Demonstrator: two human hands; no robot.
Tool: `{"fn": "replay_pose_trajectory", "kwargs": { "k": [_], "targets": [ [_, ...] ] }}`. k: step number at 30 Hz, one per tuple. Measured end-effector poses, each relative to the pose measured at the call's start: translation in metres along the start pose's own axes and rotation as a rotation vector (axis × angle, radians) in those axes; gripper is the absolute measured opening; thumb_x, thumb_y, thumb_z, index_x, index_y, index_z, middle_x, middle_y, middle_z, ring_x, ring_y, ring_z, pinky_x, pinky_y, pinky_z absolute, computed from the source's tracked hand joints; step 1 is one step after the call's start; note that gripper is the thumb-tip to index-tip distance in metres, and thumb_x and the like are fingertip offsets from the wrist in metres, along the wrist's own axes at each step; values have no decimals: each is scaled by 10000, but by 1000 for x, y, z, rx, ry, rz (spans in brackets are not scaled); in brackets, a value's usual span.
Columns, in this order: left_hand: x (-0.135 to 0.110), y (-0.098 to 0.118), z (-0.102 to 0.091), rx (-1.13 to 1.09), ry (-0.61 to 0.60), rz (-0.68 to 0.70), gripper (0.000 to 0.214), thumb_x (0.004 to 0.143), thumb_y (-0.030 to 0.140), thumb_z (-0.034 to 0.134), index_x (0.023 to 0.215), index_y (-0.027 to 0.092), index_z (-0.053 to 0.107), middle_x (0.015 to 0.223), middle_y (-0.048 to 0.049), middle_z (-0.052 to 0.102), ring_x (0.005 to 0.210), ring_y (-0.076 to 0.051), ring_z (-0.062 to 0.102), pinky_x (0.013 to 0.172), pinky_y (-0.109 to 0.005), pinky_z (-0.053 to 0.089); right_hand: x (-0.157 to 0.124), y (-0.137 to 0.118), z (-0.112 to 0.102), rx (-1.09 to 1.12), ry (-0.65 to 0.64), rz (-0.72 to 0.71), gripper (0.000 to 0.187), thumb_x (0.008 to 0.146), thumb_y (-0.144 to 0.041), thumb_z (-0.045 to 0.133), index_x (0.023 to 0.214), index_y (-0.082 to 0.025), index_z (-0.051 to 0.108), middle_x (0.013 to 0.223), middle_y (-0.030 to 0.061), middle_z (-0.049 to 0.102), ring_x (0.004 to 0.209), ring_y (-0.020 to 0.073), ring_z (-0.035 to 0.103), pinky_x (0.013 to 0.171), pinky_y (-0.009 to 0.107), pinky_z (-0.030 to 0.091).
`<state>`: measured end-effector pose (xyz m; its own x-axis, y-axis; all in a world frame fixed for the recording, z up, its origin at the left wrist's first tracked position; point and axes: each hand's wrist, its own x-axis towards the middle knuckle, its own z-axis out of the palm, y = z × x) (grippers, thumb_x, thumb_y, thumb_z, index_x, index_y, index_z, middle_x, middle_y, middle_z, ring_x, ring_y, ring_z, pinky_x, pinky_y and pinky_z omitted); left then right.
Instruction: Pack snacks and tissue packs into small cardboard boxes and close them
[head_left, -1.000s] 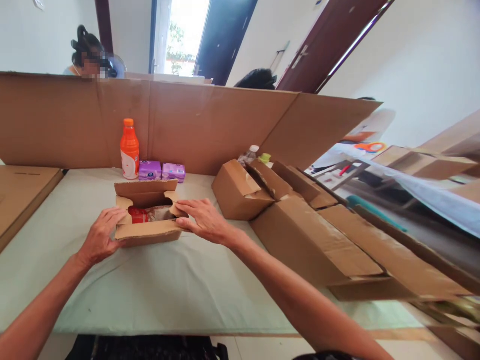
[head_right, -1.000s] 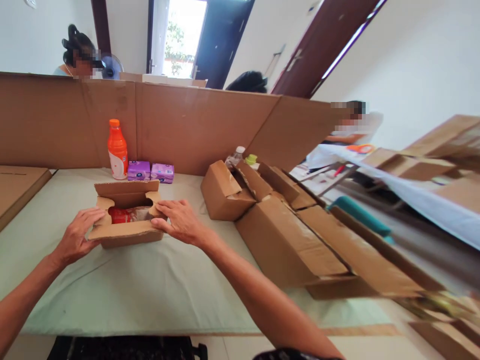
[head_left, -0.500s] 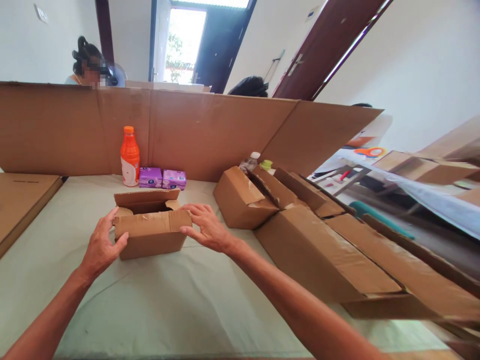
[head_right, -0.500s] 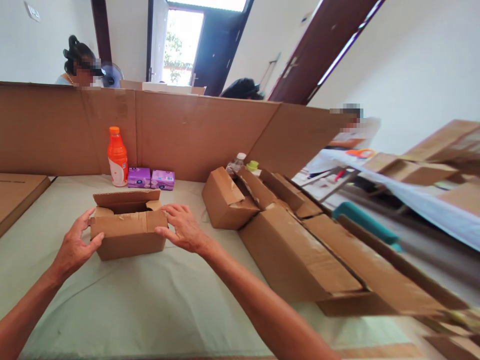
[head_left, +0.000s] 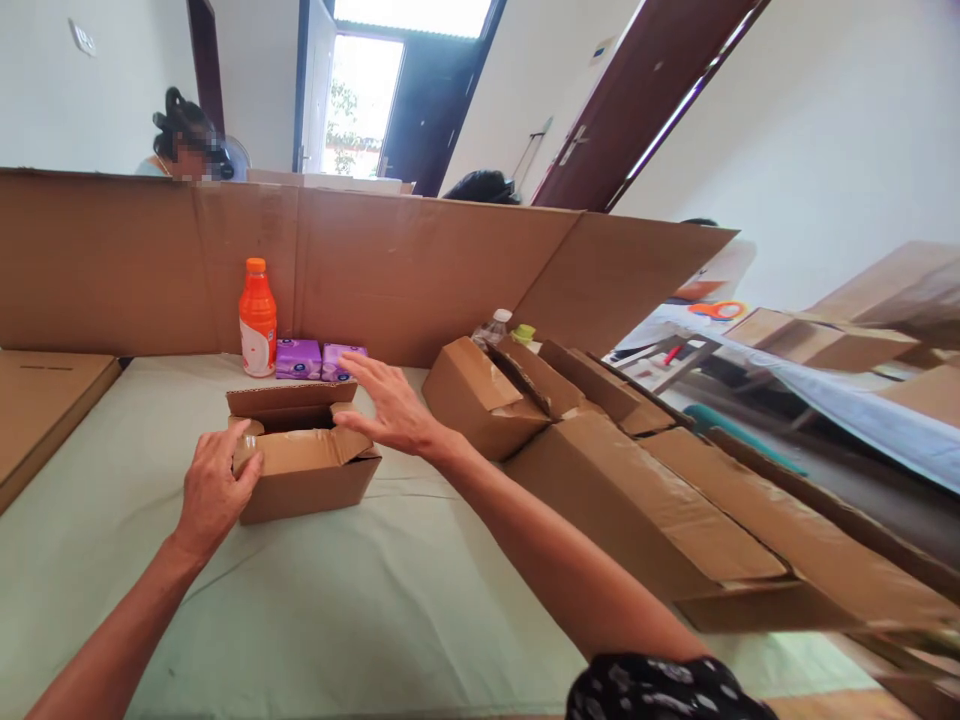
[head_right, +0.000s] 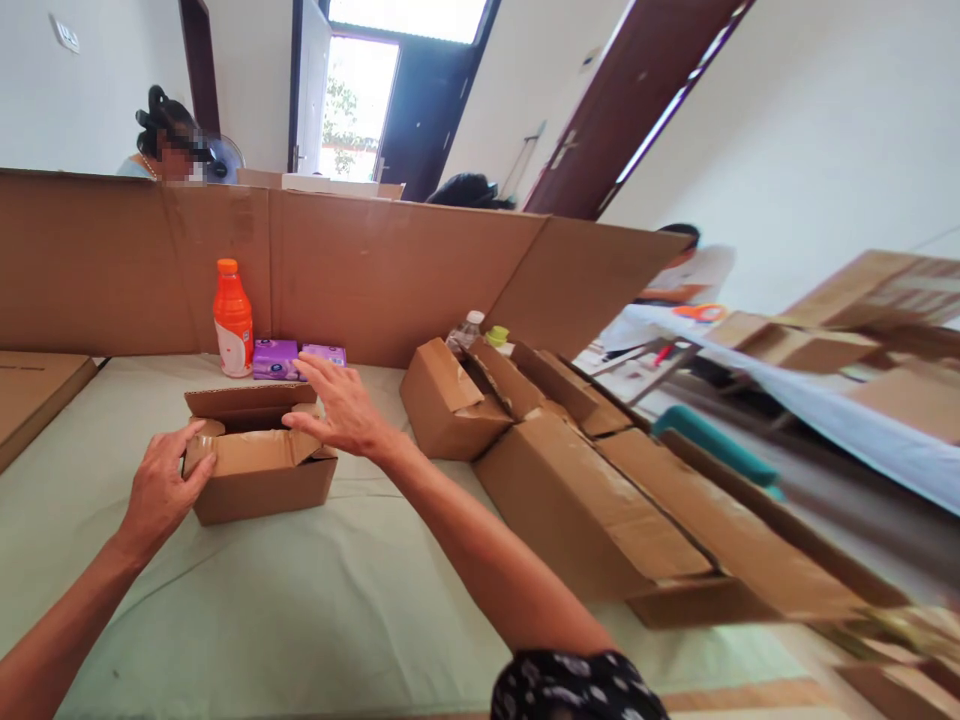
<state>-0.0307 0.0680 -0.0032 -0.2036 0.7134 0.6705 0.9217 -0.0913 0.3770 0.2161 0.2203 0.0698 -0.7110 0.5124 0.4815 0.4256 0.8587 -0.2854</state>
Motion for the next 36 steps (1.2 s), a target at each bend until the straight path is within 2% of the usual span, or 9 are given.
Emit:
{"fn": "replay_pose_trajectory", "kwargs": {
  "k": [3,6,11,15,20,23,26,31,36],
  "targets": [
    [2,-2,-1,37,39,12,485,923,352,570,1378,184,556,1402,-191,556,1270,-351,547,1078,-549,455,-1,-8,6,-82,-257,-62,543,969,-454,581,1406,-132,558,1453,198,585,1354,315,529,1122,500,358],
    [6,-10,0,41,-2,90,523,912,341,576,1411,193,536,1574,-189,405,1443,-381,409,1151,-579,385,-15,-13,9,-117,-370,-66,395,1023,-302,485,1386,-182,586,1415,149,628,1299,273,577,1055,455,397],
    [14,-25,6,-54,-174,204,336,933,333,491,1195,249,685,1282,-86,695,1292,-295,593,1102,-510,477,-32,-12,8,-216,-413,-112,328,1027,-289,492,1289,-203,672,1404,151,629,1366,301,510,1041,465,391],
    [15,-29,8,-79,-187,225,347,968,368,449,1136,226,718,1252,-94,711,1264,-284,607,1103,-504,497,-43,-10,9,-199,-387,-165,450,1045,-400,465,1411,-170,588,1486,196,542,1363,316,505,1052,482,404],
    [17,-35,7,-132,-170,257,371,987,403,427,1120,228,725,1251,-108,704,1259,-307,601,1091,-541,502,-28,-7,12,-331,-413,-207,845,825,-548,766,1547,-245,447,1653,213,289,1507,429,256,1163,629,242],
    [23,-43,9,-147,-144,296,358,975,417,446,1115,244,727,1236,-103,706,1244,-331,608,1078,-575,501,-10,0,16,-346,-494,-216,862,825,-483,780,1571,-272,402,1631,188,321,1487,398,279,1134,583,335],
    [29,-48,13,-150,-119,333,340,975,421,450,1148,281,707,1226,-71,703,1249,-344,605,1074,-605,497,-8,6,19,-325,-469,-217,792,891,-455,709,1579,-246,379,1563,185,367,1425,343,334,1058,487,454],
    [28,-26,20,-275,-148,353,303,980,387,479,1200,327,678,1288,-28,677,1304,-342,574,1120,-633,461,-60,-7,10,-311,-325,-126,556,971,-361,592,1496,-214,477,1442,168,451,1362,306,355,1008,425,511],
    [27,38,55,-467,-305,450,310,988,342,476,1169,238,705,1318,-85,684,1349,-296,562,1145,-545,474,-158,-33,-24,-314,-181,112,549,900,-350,693,1406,-186,556,1366,184,511,1281,334,454,1058,519,490]
  ]
}}
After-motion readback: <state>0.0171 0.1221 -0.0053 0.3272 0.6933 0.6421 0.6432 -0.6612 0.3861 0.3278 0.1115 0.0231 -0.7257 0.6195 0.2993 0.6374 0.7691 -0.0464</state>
